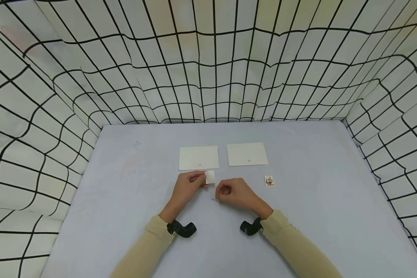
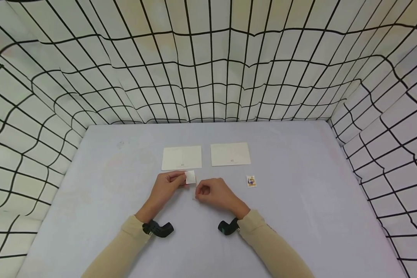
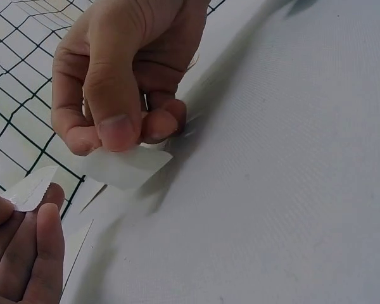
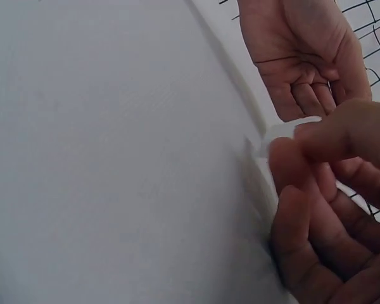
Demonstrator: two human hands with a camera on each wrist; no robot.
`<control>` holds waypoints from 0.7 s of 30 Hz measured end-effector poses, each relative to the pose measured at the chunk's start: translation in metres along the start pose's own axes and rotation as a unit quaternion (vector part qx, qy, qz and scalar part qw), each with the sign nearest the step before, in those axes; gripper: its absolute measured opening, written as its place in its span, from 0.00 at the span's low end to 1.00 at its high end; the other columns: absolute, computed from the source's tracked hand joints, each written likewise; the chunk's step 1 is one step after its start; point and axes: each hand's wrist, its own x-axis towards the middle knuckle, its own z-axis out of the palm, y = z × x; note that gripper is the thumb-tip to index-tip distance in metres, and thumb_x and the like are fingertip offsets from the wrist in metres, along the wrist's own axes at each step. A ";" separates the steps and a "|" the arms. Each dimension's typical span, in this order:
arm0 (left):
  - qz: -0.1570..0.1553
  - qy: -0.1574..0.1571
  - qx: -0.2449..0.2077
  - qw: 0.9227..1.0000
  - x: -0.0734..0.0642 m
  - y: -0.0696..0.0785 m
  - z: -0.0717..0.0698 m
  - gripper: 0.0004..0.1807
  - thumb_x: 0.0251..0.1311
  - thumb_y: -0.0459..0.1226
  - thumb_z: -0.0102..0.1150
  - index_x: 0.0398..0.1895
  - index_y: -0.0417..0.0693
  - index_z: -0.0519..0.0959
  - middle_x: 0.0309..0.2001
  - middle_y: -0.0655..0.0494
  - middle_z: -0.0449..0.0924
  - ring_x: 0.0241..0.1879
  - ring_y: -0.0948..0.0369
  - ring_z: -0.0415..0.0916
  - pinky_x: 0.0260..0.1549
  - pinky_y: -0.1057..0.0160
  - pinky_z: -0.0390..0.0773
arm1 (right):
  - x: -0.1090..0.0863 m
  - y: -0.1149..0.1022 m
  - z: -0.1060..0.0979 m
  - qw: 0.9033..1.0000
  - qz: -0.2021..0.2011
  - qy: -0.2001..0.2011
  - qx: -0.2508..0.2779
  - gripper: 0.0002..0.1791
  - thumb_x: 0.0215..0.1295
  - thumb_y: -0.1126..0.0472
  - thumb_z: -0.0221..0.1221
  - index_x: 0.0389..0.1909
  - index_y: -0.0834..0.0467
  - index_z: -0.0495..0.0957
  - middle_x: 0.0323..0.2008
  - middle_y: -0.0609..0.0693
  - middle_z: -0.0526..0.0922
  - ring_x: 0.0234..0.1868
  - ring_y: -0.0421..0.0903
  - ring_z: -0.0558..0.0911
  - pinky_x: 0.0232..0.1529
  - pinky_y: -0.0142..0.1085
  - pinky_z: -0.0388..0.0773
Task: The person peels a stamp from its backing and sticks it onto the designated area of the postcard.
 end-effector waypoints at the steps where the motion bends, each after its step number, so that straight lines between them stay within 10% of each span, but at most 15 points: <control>1: -0.001 0.000 0.001 1.000 0.000 0.000 0.000 0.15 0.70 0.38 0.62 0.53 0.39 0.86 0.42 0.43 0.92 0.33 0.66 0.87 0.38 0.75 0.81 | 0.000 -0.001 0.000 1.000 0.006 -0.006 -0.003 0.04 0.61 0.64 0.68 0.31 0.51 0.86 0.24 0.42 0.86 0.26 0.32 0.80 0.32 0.25 0.75; 8: 0.002 -0.009 0.000 1.000 -0.003 0.000 -0.001 0.16 0.72 0.38 0.60 0.55 0.38 0.85 0.46 0.40 0.91 0.36 0.63 0.89 0.41 0.71 0.85 | -0.003 -0.006 0.002 0.998 0.032 -0.046 -0.010 0.03 0.64 0.63 0.68 0.30 0.53 0.87 0.19 0.43 0.86 0.21 0.34 0.79 0.26 0.26 0.74; 21: 0.008 -0.014 -0.001 1.000 -0.002 0.004 -0.002 0.16 0.71 0.36 0.60 0.56 0.37 0.85 0.50 0.39 0.89 0.38 0.61 0.89 0.44 0.65 0.88 | -0.001 -0.008 -0.008 0.998 -0.009 0.005 -0.069 0.02 0.62 0.63 0.68 0.33 0.54 0.88 0.26 0.41 0.87 0.27 0.31 0.79 0.32 0.25 0.77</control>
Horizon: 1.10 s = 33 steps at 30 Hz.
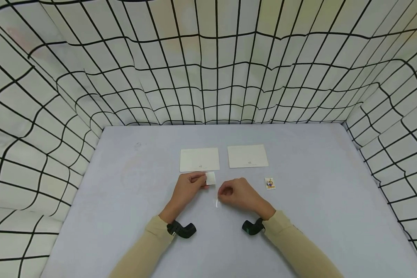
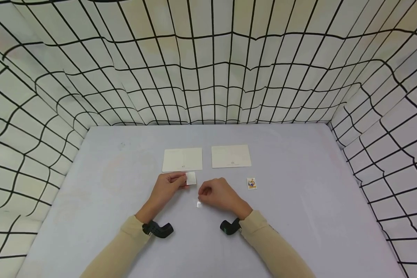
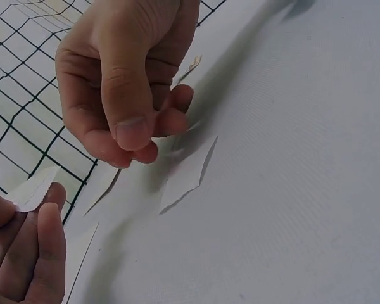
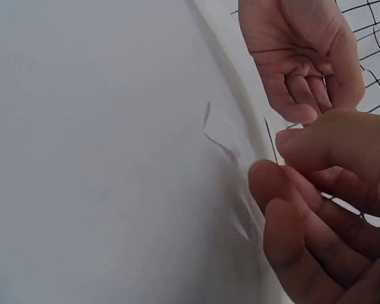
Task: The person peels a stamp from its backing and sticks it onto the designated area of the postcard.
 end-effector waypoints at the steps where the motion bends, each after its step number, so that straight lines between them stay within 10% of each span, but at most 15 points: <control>1: 0.001 -0.001 -0.001 1.000 0.000 0.000 0.000 0.16 0.71 0.36 0.60 0.56 0.37 0.85 0.50 0.38 0.89 0.38 0.61 0.89 0.43 0.66 0.88 | 0.000 0.001 -0.001 1.000 -0.007 0.008 0.000 0.02 0.62 0.63 0.68 0.34 0.54 0.88 0.27 0.42 0.87 0.28 0.30 0.79 0.33 0.25 0.78; 20: 0.018 -0.029 0.000 0.999 0.000 0.007 -0.001 0.16 0.71 0.35 0.60 0.57 0.35 0.84 0.50 0.37 0.89 0.37 0.61 0.88 0.43 0.62 0.89 | 0.006 -0.002 -0.016 0.975 -0.155 0.159 -0.006 0.11 0.60 0.69 0.72 0.43 0.56 0.88 0.39 0.48 0.92 0.37 0.42 0.88 0.41 0.36 0.87; 33: 0.022 -0.066 -0.020 0.997 -0.001 0.008 -0.005 0.18 0.73 0.35 0.58 0.60 0.35 0.81 0.53 0.36 0.87 0.39 0.59 0.89 0.45 0.63 0.89 | 0.011 -0.009 -0.017 0.953 -0.235 0.166 -0.092 0.14 0.57 0.72 0.73 0.44 0.57 0.88 0.40 0.49 0.90 0.40 0.44 0.88 0.43 0.33 0.87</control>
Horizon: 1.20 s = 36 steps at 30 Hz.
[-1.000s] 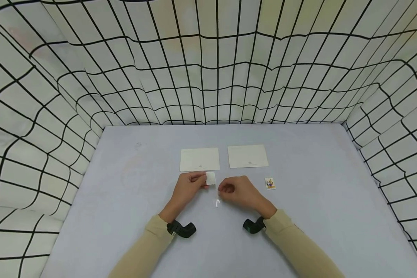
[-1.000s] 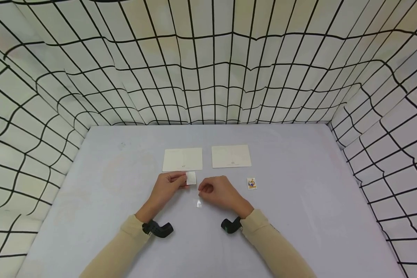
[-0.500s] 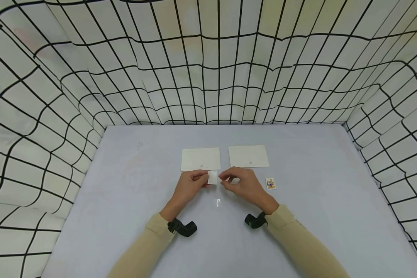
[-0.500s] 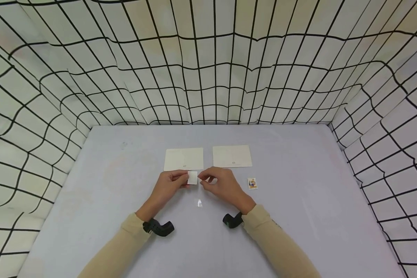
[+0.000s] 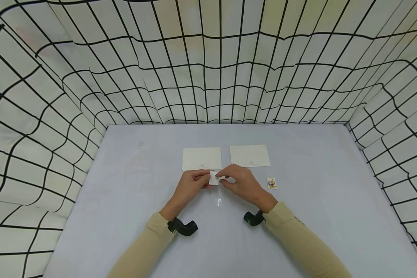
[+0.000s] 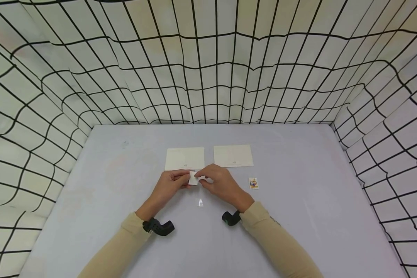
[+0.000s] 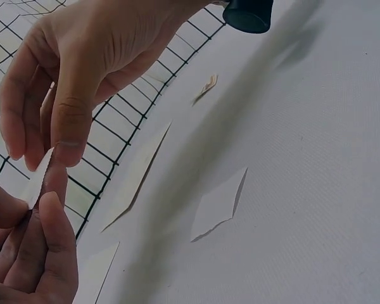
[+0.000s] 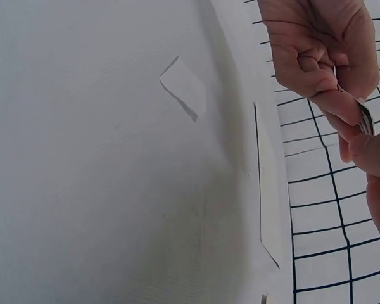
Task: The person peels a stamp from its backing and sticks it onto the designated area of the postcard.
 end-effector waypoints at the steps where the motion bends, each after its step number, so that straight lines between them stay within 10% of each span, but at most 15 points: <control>1: -0.001 -0.002 -0.004 1.000 0.000 0.000 0.000 0.18 0.73 0.35 0.58 0.60 0.34 0.81 0.53 0.36 0.87 0.39 0.59 0.89 0.45 0.64 0.89 | 0.000 0.001 0.001 1.000 -0.004 0.001 -0.004 0.14 0.57 0.72 0.73 0.44 0.57 0.88 0.40 0.49 0.90 0.40 0.44 0.88 0.43 0.32 0.86; 18: -0.012 -0.027 -0.009 1.000 0.000 0.001 0.001 0.19 0.76 0.37 0.54 0.61 0.34 0.80 0.53 0.37 0.87 0.47 0.56 0.91 0.47 0.66 0.88 | 0.003 0.007 0.007 0.995 -0.075 0.044 -0.039 0.12 0.53 0.73 0.75 0.38 0.57 0.88 0.37 0.49 0.87 0.40 0.42 0.87 0.41 0.29 0.86; 36: 0.039 0.004 0.107 0.994 0.002 0.007 -0.019 0.17 0.75 0.40 0.58 0.57 0.40 0.85 0.50 0.45 0.91 0.50 0.53 0.90 0.48 0.61 0.88 | 0.016 0.007 0.008 0.991 0.092 0.057 0.083 0.05 0.65 0.66 0.69 0.40 0.56 0.89 0.37 0.48 0.91 0.35 0.40 0.85 0.38 0.33 0.86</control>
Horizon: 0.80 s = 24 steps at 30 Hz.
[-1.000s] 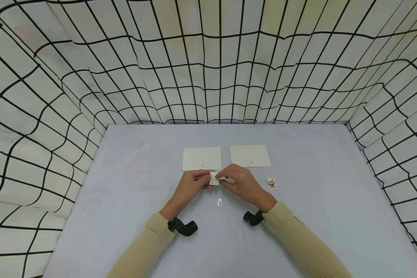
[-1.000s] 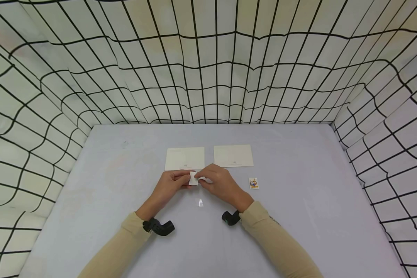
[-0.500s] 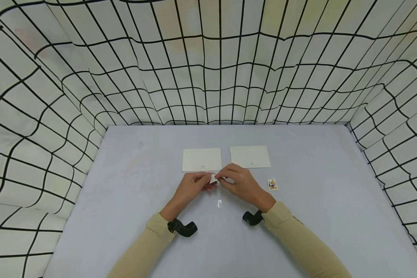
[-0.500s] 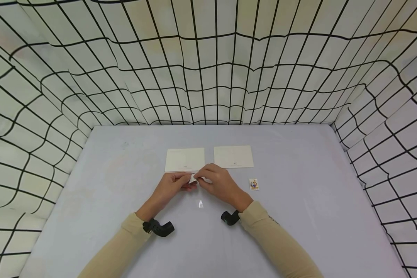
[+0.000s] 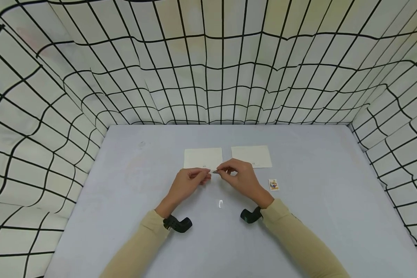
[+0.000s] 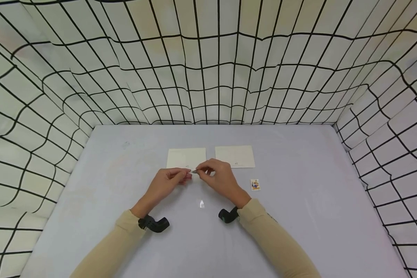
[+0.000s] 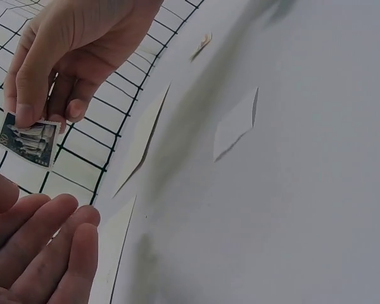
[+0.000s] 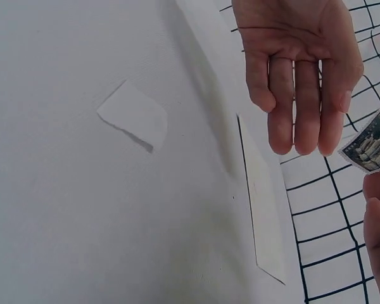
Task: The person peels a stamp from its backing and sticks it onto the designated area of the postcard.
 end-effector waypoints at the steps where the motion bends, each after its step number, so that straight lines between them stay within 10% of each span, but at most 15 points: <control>1: 0.004 0.007 0.021 1.000 0.000 0.001 -0.002 0.16 0.75 0.41 0.57 0.57 0.42 0.85 0.50 0.46 0.91 0.51 0.53 0.89 0.49 0.60 0.88 | 0.001 0.000 0.000 1.000 0.012 -0.001 0.006 0.05 0.65 0.66 0.69 0.40 0.57 0.89 0.38 0.49 0.92 0.35 0.40 0.86 0.39 0.33 0.86; 11: 0.077 0.055 0.212 0.973 0.002 0.001 -0.018 0.16 0.72 0.40 0.58 0.58 0.47 0.86 0.54 0.48 0.90 0.49 0.50 0.90 0.36 0.61 0.84 | 0.013 0.006 0.003 0.990 0.136 -0.015 0.040 0.05 0.67 0.60 0.69 0.41 0.56 0.88 0.38 0.50 0.92 0.36 0.42 0.88 0.38 0.29 0.83; 15: 0.103 0.067 0.272 0.955 0.004 -0.002 -0.022 0.18 0.70 0.38 0.58 0.59 0.45 0.85 0.55 0.42 0.88 0.20 0.62 0.77 0.23 0.71 0.66 | 0.021 0.010 0.005 0.983 0.178 -0.015 0.054 0.07 0.67 0.58 0.69 0.41 0.56 0.88 0.38 0.53 0.92 0.36 0.43 0.87 0.37 0.29 0.82; 19: 0.117 0.064 0.316 0.939 0.008 -0.006 -0.027 0.20 0.69 0.36 0.59 0.62 0.43 0.83 0.61 0.35 0.83 0.15 0.65 0.62 0.22 0.65 0.68 | 0.029 0.015 0.007 0.976 0.210 -0.014 0.055 0.08 0.67 0.57 0.69 0.42 0.57 0.88 0.38 0.54 0.91 0.36 0.43 0.87 0.35 0.30 0.81; 22: 0.124 0.057 0.353 0.926 0.010 -0.008 -0.029 0.23 0.69 0.37 0.60 0.66 0.41 0.79 0.66 0.33 0.77 0.36 0.50 0.88 0.42 0.51 0.85 | 0.035 0.020 0.008 0.969 0.240 -0.015 0.059 0.10 0.67 0.55 0.68 0.42 0.56 0.89 0.37 0.54 0.91 0.33 0.43 0.86 0.33 0.31 0.81; 24: 0.122 0.049 0.371 0.919 0.012 -0.009 -0.031 0.25 0.70 0.39 0.60 0.69 0.41 0.76 0.69 0.33 0.75 0.60 0.42 0.83 0.58 0.43 0.82 | 0.040 0.023 0.008 0.962 0.264 -0.016 0.067 0.11 0.67 0.54 0.69 0.43 0.56 0.89 0.37 0.53 0.91 0.31 0.43 0.86 0.32 0.32 0.80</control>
